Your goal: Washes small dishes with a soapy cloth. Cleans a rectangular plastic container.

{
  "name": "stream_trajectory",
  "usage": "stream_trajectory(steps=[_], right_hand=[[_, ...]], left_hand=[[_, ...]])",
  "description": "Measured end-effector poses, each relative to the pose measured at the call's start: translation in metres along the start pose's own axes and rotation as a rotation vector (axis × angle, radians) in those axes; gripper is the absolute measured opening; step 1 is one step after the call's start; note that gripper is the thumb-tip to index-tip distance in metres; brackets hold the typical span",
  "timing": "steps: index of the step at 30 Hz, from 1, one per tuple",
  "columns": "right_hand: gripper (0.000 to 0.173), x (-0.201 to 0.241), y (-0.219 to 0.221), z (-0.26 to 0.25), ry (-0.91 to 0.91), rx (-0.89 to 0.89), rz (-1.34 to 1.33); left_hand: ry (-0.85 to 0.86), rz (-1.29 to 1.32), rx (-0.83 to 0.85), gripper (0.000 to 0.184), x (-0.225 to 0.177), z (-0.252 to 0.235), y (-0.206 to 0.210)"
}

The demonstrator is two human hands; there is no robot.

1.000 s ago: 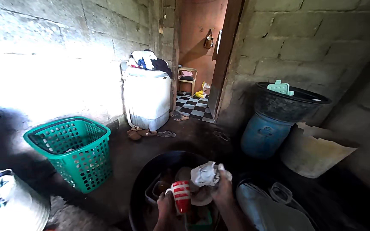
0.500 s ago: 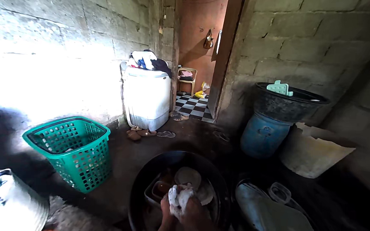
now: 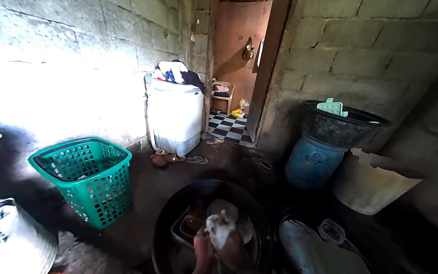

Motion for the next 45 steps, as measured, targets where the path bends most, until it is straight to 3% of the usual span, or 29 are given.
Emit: stream_trajectory(steps=[3,7,11,12,14,16,18,19,21,23,25,27,30,32,36,40,45], right_hand=[[0.05,0.013,0.002,-0.002,0.028,0.094,0.135],[0.056,0.003,-0.031,-0.023,0.276,0.193,-0.282],[0.041,-0.048,-0.043,-0.041,0.254,0.249,-0.696],[0.034,-0.049,-0.045,-0.037,0.29,0.252,-0.796],[0.02,-0.042,-0.042,-0.025,0.285,0.21,-1.0],[0.014,-0.033,-0.036,-0.021,0.273,0.145,-1.117],[0.022,-0.029,-0.035,-0.02,0.253,0.064,-1.033],[0.029,-0.028,-0.037,-0.023,0.263,0.031,-0.953],[0.042,-0.02,-0.046,-0.027,0.303,0.033,-0.758],[0.045,-0.005,-0.056,-0.032,0.308,0.071,-0.552],[0.049,0.007,-0.059,-0.033,0.299,0.145,-0.393],[0.051,0.009,-0.056,-0.03,0.275,0.112,-0.412],[0.044,-0.015,-0.041,-0.026,0.215,0.058,-0.732],[0.039,-0.029,-0.032,-0.022,0.256,0.111,-0.874],[0.047,-0.026,-0.035,-0.022,0.291,0.072,-0.666],[0.049,0.001,-0.053,-0.024,0.233,0.162,-0.302],[0.029,-0.025,-0.054,-0.044,0.502,-0.222,-0.958]], left_hand=[[-0.014,-0.027,0.01,0.028,-0.002,0.0,0.0],[-0.137,0.311,-0.009,0.021,0.009,-0.002,-0.002],[-0.278,0.855,0.116,0.023,0.015,0.001,0.006],[-0.266,0.924,0.151,0.026,0.013,0.007,0.007],[-0.078,0.967,0.26,0.029,0.016,0.018,0.004],[0.111,0.847,0.304,0.025,0.022,0.02,-0.003],[0.102,0.86,0.286,0.027,0.029,0.009,-0.001],[0.033,0.995,0.294,0.032,0.026,0.003,0.002],[-0.128,1.171,0.469,0.042,0.016,-0.005,0.006],[-0.106,1.061,0.597,0.028,0.016,-0.004,0.006],[-0.06,0.861,0.58,0.059,0.016,0.0,0.006],[-0.042,0.85,0.542,0.066,0.022,0.001,0.009],[-0.059,1.018,0.478,0.039,0.02,0.001,0.003],[-0.052,1.098,0.535,0.03,0.018,0.0,-0.002],[-0.05,1.112,0.65,0.025,0.032,-0.001,0.006],[-0.062,0.753,0.512,0.065,0.034,-0.001,0.012],[-0.054,0.825,0.305,0.071,0.014,0.002,0.007]])
Point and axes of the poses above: each hand's wrist, its own z-axis away from the middle knuckle, its own y-axis out of the palm, x = y × z, the point moved 2 cm from there along -z, towards the middle knuckle, and after that the axes turned 6 degrees about y, right-handed, at the moved point
